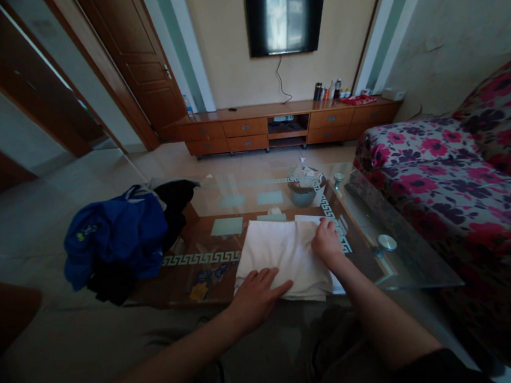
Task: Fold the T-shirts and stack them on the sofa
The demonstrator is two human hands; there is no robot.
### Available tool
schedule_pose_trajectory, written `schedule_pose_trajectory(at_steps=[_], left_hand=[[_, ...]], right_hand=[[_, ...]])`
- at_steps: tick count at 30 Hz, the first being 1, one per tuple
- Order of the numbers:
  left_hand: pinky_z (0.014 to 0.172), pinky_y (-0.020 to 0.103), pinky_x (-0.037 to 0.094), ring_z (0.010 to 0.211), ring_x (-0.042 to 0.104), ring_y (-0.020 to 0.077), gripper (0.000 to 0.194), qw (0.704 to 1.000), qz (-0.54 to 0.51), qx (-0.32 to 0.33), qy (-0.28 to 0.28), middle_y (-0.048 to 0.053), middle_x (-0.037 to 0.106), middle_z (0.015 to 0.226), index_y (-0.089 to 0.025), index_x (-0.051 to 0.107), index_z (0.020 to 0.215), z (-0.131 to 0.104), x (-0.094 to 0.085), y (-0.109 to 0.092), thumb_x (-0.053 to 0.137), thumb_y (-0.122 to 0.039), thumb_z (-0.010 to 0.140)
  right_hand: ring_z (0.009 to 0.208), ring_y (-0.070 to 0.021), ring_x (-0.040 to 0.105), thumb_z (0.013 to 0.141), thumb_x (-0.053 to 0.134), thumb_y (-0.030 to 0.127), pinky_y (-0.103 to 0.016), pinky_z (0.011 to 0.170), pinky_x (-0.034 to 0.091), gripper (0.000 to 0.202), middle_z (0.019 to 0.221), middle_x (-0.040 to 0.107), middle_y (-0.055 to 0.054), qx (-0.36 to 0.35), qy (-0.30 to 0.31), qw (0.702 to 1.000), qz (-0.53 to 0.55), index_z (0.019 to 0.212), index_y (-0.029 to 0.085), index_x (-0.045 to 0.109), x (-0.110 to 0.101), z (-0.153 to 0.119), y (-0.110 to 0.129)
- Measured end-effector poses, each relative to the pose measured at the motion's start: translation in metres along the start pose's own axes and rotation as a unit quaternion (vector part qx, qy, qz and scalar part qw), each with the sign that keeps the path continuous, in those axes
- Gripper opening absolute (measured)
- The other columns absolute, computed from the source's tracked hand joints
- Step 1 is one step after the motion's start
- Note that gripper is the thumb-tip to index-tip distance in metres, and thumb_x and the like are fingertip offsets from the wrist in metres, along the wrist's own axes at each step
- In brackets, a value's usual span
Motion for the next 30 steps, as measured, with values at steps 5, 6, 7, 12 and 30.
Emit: schedule_pose_trajectory(at_steps=[5, 6, 7, 12, 30], left_hand=[[0.097, 0.052, 0.044, 0.123, 0.05, 0.0323, 0.05, 1.0, -0.002, -0.015, 0.015, 0.01, 0.049, 0.145, -0.043, 0.04, 0.151, 0.003, 0.001, -0.002, 0.044, -0.035, 0.102], [0.097, 0.053, 0.045, 0.123, 0.049, 0.0332, 0.051, 1.0, -0.006, -0.013, 0.02, 0.011, 0.049, 0.144, -0.043, 0.04, 0.151, 0.003, -0.001, -0.002, 0.047, -0.039, 0.101], [0.097, 0.053, 0.045, 0.123, 0.049, 0.0341, 0.053, 1.0, -0.013, -0.007, 0.025, 0.011, 0.05, 0.142, -0.043, 0.04, 0.151, 0.004, -0.004, -0.002, 0.051, -0.045, 0.099], [0.099, 0.041, 0.048, 0.117, 0.056, 0.0254, 0.051, 0.995, -0.1, 0.002, -0.001, 0.009, 0.057, 0.13, -0.034, 0.048, 0.147, 0.025, -0.023, 0.019, 0.034, -0.055, 0.103], [0.126, 0.052, 0.014, 0.157, 0.014, 0.0296, 0.066, 0.991, -0.016, -0.103, -0.079, 0.012, 0.029, 0.167, -0.02, 0.037, 0.156, 0.017, 0.009, 0.074, 0.036, -0.057, 0.101]], right_hand=[[0.152, -0.035, 0.022, 0.1, 0.042, 0.041, -0.052, 0.121, 0.024, 0.06, 0.166, 0.028, -0.012, -0.162, 0.006, 0.984, -0.077, 0.157, 0.022, 0.036, 0.023, -0.015, 0.051], [0.154, -0.0347, 0.015, 0.101, 0.041, 0.047, -0.053, 0.122, 0.019, 0.063, 0.168, 0.025, -0.01, -0.171, 0.027, 0.981, -0.088, 0.159, 0.024, 0.035, 0.033, -0.016, 0.052], [0.156, -0.0346, 0.011, 0.101, 0.039, 0.052, -0.054, 0.123, 0.015, 0.067, 0.169, 0.022, -0.009, -0.168, 0.046, 0.98, -0.097, 0.161, 0.024, 0.032, 0.042, -0.015, 0.049], [0.157, -0.0319, 0.01, 0.101, 0.028, 0.064, -0.053, 0.124, 0.012, 0.076, 0.17, 0.019, -0.009, -0.142, 0.073, 0.983, -0.096, 0.164, 0.021, 0.023, 0.066, -0.008, 0.032], [0.156, -0.0411, 0.005, 0.099, 0.037, 0.064, -0.071, 0.118, 0.002, 0.068, 0.172, 0.004, -0.002, -0.222, 0.061, 0.965, -0.127, 0.162, 0.041, 0.025, 0.065, -0.064, 0.072]])
Point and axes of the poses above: each hand's wrist, its own z-axis towards the middle knuckle, its own x-axis out of the palm, y = z × x, the point moved 9 cm from there along z, towards the middle knuckle
